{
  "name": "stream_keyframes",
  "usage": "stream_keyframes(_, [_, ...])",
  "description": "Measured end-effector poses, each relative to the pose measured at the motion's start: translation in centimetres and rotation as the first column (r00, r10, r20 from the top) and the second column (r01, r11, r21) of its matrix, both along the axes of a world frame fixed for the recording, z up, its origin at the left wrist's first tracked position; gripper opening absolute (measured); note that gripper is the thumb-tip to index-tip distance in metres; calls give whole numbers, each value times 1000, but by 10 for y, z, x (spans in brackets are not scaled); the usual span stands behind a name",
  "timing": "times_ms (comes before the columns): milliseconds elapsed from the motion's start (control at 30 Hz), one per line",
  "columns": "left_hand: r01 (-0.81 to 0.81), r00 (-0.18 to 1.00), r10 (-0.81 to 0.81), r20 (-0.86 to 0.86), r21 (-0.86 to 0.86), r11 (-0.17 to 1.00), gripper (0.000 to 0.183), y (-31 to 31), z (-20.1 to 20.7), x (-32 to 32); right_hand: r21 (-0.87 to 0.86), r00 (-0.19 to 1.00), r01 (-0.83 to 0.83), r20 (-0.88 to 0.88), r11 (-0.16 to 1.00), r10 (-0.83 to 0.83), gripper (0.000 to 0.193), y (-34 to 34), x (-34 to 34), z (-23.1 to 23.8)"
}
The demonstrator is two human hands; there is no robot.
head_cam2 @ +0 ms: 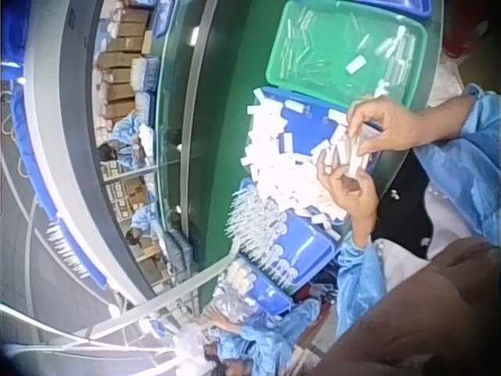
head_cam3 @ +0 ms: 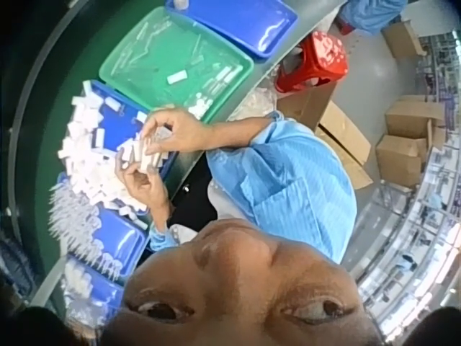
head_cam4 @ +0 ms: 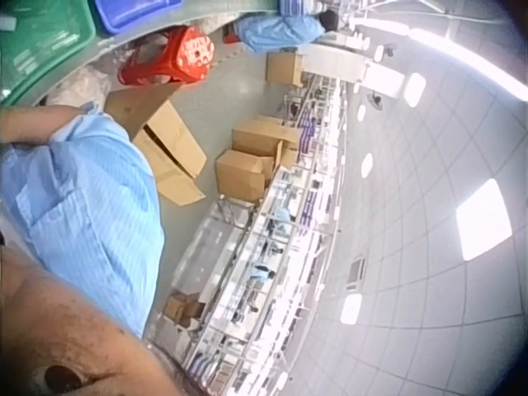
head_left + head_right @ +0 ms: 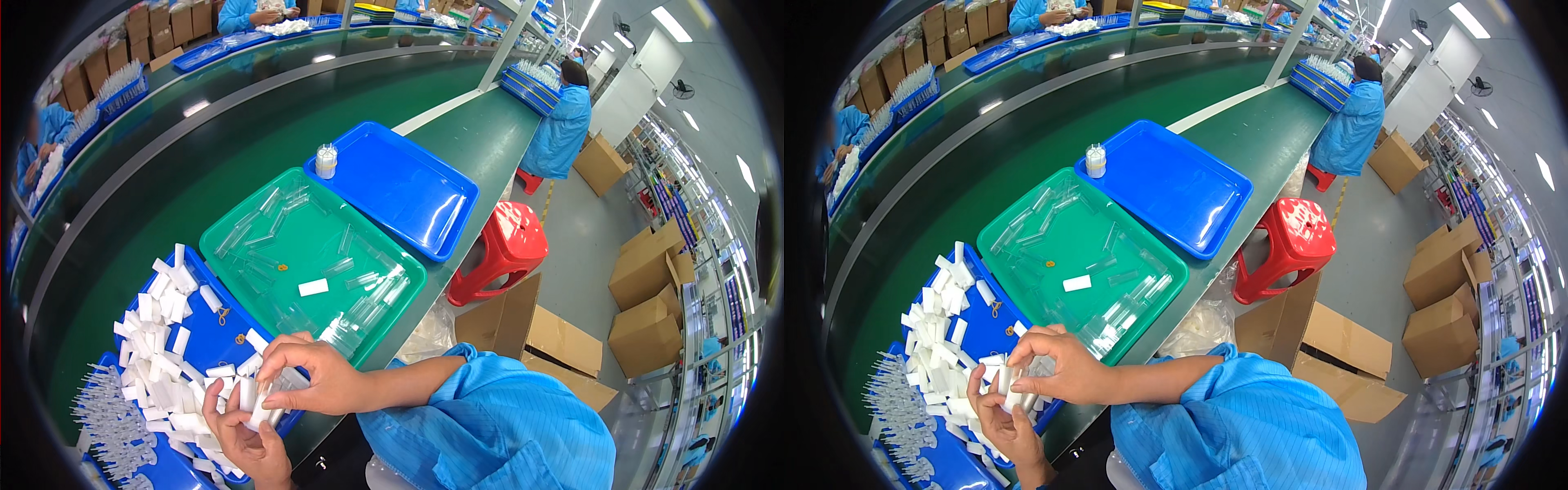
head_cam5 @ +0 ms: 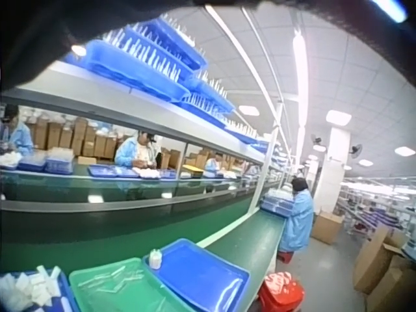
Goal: The person attaches foam pieces onto plastic holders, slides clear plastic tubes over the foam, secures the bundle with a rubber band, and resumes assembling foam pieces onto another holder.
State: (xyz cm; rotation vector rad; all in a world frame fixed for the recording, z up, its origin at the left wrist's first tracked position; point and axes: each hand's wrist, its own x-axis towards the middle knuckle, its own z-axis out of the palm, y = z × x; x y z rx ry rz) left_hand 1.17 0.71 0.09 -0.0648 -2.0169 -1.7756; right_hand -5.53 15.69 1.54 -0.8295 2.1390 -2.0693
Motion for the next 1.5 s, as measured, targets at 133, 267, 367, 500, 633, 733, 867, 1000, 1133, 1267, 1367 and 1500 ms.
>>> stream_keyframes(133, [4, 1000, -4, 14, -8, 1000, 12, -1, 1, 0, -14, 1000, -3, 6, 1000, 3, 26, 0, -1, 1])
stream_keyframes(267, [5, 1000, -5, 11, -13, 1000, 12, 0, 3, 0, -5, 1000, -3, 8, 1000, 3, 26, 2, -2, 3])
stream_keyframes(367, [21, 1000, -21, 16, 15, 1000, 12, 1, 5, 0, -10, 1000, -3, 10, 1000, 3, 26, 2, -2, 2])
stream_keyframes(500, [18, 999, -19, 38, 33, 999, 12, 2, 5, 0, -15, 1000, -6, 13, 1000, 6, 26, 2, -2, 1])
stream_keyframes(633, [20, 999, -23, 49, 44, 999, 13, 2, 6, 1, -3, 1000, 4, 10, 1000, -3, 26, 4, -3, 1])
stream_keyframes(733, [31, 998, -32, 49, 24, 999, 13, 2, 6, 0, -4, 1000, 7, 13, 1000, -7, 26, 6, -2, 2])
stream_keyframes(867, [23, 998, -24, 56, 11, 1000, 15, 1, 6, 0, 3, 1000, 3, 17, 1000, -3, 26, 6, -3, 3])
stream_keyframes(1000, [24, 998, -26, 57, 30, 999, 17, 3, 8, 0, 5, 1000, 6, 17, 1000, -6, 27, 5, -3, 3])
stream_keyframes(1133, [37, 998, -39, 52, 45, 998, 16, 3, 7, -1, 3, 1000, 0, 15, 1000, 0, 26, 6, -4, 1])
stream_keyframes(1267, [17, 999, -18, 32, 30, 999, 14, -4, 3, 2, -10, 998, 68, -5, 998, -68, 25, 13, -9, 5])
stream_keyframes(1367, [-42, 999, 41, 9, 62, 997, 13, -9, -4, 0, -412, 975, 170, 200, 895, -93, 26, 33, -32, 4])
stream_keyframes(1500, [-84, 996, 82, 18, 184, 979, 13, -8, -1, 0, -405, 986, 127, 152, 905, -70, 26, 39, -37, 15])
